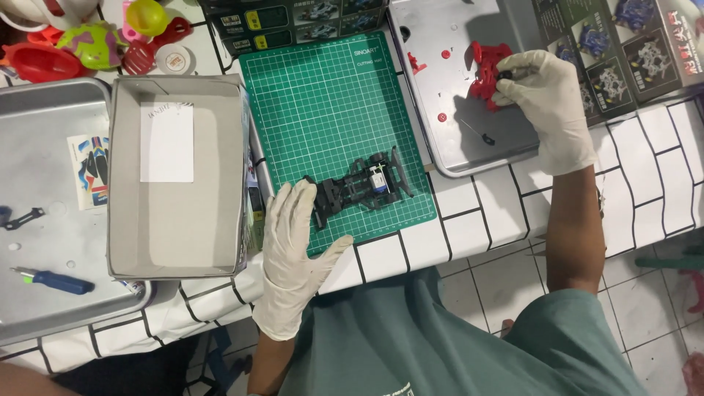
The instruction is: The person assembles a red and black model vehicle on a green cutting mat. They attach a black chassis to a red body, insert small red wheels, and use a blue screwdriver to tighten the components.
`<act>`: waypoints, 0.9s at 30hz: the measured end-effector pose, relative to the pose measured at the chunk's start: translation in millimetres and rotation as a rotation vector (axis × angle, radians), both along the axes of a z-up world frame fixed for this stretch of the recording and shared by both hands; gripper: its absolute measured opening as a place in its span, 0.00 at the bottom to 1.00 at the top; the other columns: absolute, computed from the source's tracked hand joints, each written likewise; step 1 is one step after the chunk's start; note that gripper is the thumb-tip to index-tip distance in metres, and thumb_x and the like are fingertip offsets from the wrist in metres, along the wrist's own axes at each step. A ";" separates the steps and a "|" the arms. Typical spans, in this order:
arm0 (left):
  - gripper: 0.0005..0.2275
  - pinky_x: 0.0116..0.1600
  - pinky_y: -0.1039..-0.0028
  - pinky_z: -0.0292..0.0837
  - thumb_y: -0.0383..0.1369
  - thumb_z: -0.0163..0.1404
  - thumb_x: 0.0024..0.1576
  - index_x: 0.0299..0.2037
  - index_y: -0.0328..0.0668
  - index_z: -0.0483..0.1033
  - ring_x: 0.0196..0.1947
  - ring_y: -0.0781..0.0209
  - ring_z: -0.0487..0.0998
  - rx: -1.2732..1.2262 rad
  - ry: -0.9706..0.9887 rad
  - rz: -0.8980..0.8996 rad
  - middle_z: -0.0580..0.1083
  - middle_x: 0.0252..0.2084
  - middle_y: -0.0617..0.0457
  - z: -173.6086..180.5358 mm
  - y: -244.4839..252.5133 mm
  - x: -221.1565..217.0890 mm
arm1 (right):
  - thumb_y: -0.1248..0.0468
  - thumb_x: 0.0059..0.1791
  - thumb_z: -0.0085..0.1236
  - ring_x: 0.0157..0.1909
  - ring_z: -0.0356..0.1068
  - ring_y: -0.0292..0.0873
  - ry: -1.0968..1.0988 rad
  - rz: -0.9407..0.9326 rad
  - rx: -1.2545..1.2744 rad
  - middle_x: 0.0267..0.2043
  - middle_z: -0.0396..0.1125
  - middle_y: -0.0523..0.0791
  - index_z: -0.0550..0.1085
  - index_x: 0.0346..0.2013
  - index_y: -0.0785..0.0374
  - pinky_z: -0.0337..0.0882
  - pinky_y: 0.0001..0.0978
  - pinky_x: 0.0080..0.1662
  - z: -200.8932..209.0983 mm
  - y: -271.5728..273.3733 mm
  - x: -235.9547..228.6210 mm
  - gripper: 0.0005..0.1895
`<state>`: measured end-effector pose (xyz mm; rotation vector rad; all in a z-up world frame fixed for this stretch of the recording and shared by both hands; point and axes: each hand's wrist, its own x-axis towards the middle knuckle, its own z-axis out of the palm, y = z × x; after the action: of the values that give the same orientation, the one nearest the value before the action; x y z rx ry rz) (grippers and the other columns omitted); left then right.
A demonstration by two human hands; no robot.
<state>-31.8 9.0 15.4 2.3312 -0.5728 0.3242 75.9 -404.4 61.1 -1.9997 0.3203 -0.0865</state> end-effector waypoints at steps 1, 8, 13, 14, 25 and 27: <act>0.38 0.79 0.49 0.53 0.51 0.58 0.58 0.72 0.38 0.58 0.75 0.41 0.60 0.000 -0.001 -0.001 0.64 0.71 0.43 0.3 -0.9 -0.3 | 0.75 0.54 0.60 0.37 0.76 0.37 -0.001 -0.001 0.000 0.46 0.71 0.45 0.74 0.48 0.62 0.82 0.19 0.43 1.7 -0.5 -1.9 0.10; 0.31 0.76 0.45 0.58 0.48 0.58 0.60 0.68 0.37 0.64 0.71 0.39 0.65 -0.019 -0.115 -0.020 0.69 0.67 0.42 2.1 -6.8 -1.4 | 0.75 0.58 0.53 0.34 0.76 0.38 -0.007 -0.024 0.102 0.47 0.71 0.48 0.71 0.50 0.65 0.81 0.20 0.38 6.0 6.9 -11.8 0.07; 0.28 0.75 0.45 0.60 0.48 0.55 0.61 0.65 0.37 0.67 0.69 0.38 0.67 -0.037 -0.133 -0.025 0.71 0.65 0.42 2.0 -8.8 -0.2 | 0.74 0.56 0.60 0.35 0.74 0.35 0.072 0.057 -0.287 0.41 0.75 0.48 0.75 0.52 0.66 0.77 0.20 0.38 -13.6 -8.9 -8.9 0.10; 0.28 0.75 0.46 0.61 0.49 0.55 0.61 0.66 0.38 0.67 0.69 0.38 0.67 -0.034 -0.139 -0.025 0.70 0.65 0.43 0.1 -9.1 -0.1 | 0.73 0.55 0.60 0.36 0.74 0.36 0.096 0.070 -0.319 0.41 0.75 0.48 0.76 0.52 0.64 0.77 0.22 0.41 -13.9 -7.1 -9.9 0.10; 0.26 0.74 0.44 0.66 0.46 0.54 0.63 0.65 0.36 0.67 0.68 0.34 0.68 -0.088 -0.184 -0.074 0.70 0.64 0.40 3.4 -2.3 0.6 | 0.65 0.54 0.59 0.45 0.74 0.50 0.147 0.034 -0.763 0.47 0.76 0.53 0.82 0.52 0.66 0.72 0.36 0.48 -32.4 -62.7 -19.6 0.13; 0.25 0.72 0.44 0.66 0.47 0.51 0.64 0.63 0.37 0.68 0.66 0.34 0.70 -0.083 -0.198 -0.068 0.72 0.62 0.39 4.6 -3.3 0.4 | 0.66 0.54 0.59 0.46 0.74 0.55 0.370 -0.001 -0.743 0.48 0.74 0.57 0.79 0.54 0.66 0.73 0.41 0.52 -37.5 -58.8 -18.5 0.14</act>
<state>-31.3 5.7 20.0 2.2086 -0.7187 0.5415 57.4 -463.1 23.6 -2.7558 0.5868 0.1959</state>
